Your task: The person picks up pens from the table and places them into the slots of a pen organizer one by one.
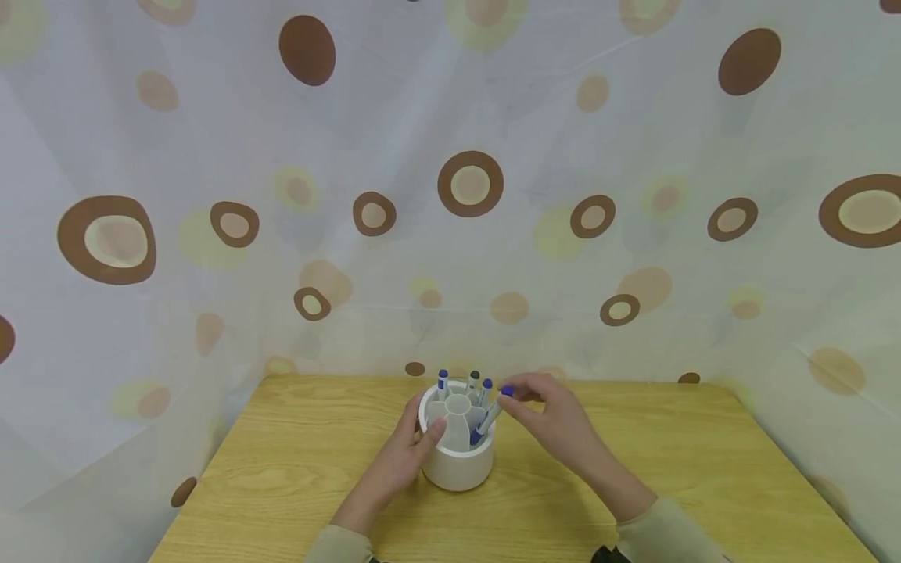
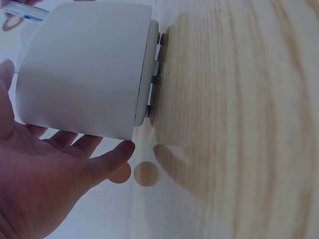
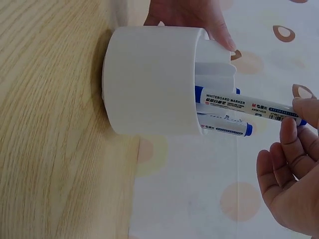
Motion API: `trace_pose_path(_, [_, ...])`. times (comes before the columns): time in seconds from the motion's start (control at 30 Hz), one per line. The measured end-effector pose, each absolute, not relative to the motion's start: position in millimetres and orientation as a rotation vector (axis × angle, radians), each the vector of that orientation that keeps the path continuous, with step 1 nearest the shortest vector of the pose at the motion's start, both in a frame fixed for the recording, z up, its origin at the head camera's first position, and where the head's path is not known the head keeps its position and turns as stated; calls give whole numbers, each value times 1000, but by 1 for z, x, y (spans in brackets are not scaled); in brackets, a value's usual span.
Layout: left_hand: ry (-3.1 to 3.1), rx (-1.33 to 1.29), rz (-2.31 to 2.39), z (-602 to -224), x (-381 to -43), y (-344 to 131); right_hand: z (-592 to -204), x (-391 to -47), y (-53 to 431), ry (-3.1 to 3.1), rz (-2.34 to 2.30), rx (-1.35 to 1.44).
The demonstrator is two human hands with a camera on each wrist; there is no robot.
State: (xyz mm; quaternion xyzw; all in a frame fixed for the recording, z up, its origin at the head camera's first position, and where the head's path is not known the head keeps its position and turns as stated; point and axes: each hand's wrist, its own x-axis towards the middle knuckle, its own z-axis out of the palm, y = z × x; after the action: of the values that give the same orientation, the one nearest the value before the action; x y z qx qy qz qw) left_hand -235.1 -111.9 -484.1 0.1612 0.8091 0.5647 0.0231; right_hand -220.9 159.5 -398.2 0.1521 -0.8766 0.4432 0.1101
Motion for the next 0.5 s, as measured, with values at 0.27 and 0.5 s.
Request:
trace_pose_path(0.27, [2490, 483, 1759, -483, -234, -112, -401, -225, 156, -2620, 1245, 444])
trace_pose_path(0.5, [2495, 486, 1749, -484, -235, -112, -407, -227, 155, -2633, 1236, 473])
